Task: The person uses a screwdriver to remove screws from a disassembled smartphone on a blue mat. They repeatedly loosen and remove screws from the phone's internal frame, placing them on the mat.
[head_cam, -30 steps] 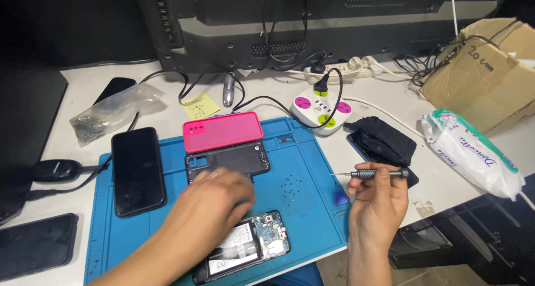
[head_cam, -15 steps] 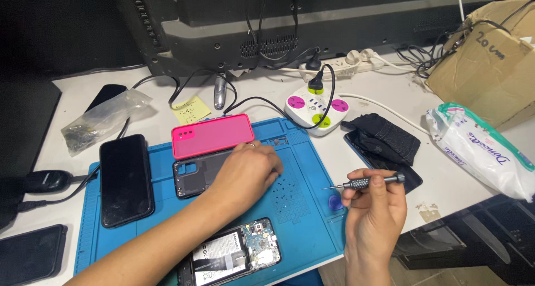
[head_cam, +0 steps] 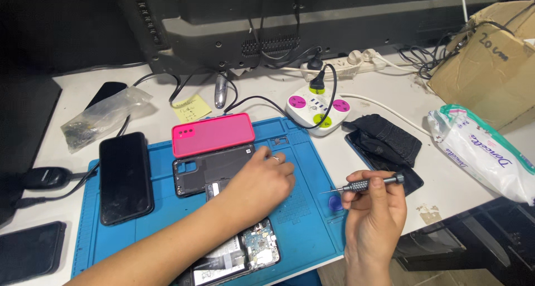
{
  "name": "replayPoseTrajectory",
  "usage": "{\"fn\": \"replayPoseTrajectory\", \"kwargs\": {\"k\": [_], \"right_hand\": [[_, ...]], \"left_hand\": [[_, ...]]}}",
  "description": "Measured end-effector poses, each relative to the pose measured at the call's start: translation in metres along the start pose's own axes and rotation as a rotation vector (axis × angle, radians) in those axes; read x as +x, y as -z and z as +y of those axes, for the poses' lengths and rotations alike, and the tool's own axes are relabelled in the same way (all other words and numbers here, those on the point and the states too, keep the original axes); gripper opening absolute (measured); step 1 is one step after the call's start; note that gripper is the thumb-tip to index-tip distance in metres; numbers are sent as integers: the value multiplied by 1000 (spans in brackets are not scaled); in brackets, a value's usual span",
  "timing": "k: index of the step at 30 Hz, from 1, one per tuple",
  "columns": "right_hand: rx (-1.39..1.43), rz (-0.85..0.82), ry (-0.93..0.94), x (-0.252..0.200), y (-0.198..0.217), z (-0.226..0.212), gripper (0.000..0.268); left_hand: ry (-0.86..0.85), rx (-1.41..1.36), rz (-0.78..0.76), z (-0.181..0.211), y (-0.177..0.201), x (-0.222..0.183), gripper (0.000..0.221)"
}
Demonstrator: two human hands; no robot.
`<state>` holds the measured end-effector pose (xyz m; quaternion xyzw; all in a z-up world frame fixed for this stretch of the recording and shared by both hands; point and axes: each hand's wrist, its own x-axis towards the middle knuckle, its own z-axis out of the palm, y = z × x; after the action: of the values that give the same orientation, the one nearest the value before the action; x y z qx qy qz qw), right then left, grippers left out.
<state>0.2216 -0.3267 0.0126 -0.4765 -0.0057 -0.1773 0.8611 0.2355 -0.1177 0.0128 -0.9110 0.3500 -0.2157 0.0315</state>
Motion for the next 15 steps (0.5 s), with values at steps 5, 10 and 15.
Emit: {"fn": "replayPoseTrajectory", "kwargs": {"k": [5, 10, 15], "right_hand": [[9, -7, 11, 4, 7, 5, 13], [-49, 28, -22, 2, 8, 11, 21], [-202, 38, 48, -3, 9, 13, 20]], "left_hand": [[-19, 22, 126, -3, 8, -3, 18], [273, -481, 71, -18, 66, -44, 4], [532, -846, 239, -7, 118, -126, 6]]}}
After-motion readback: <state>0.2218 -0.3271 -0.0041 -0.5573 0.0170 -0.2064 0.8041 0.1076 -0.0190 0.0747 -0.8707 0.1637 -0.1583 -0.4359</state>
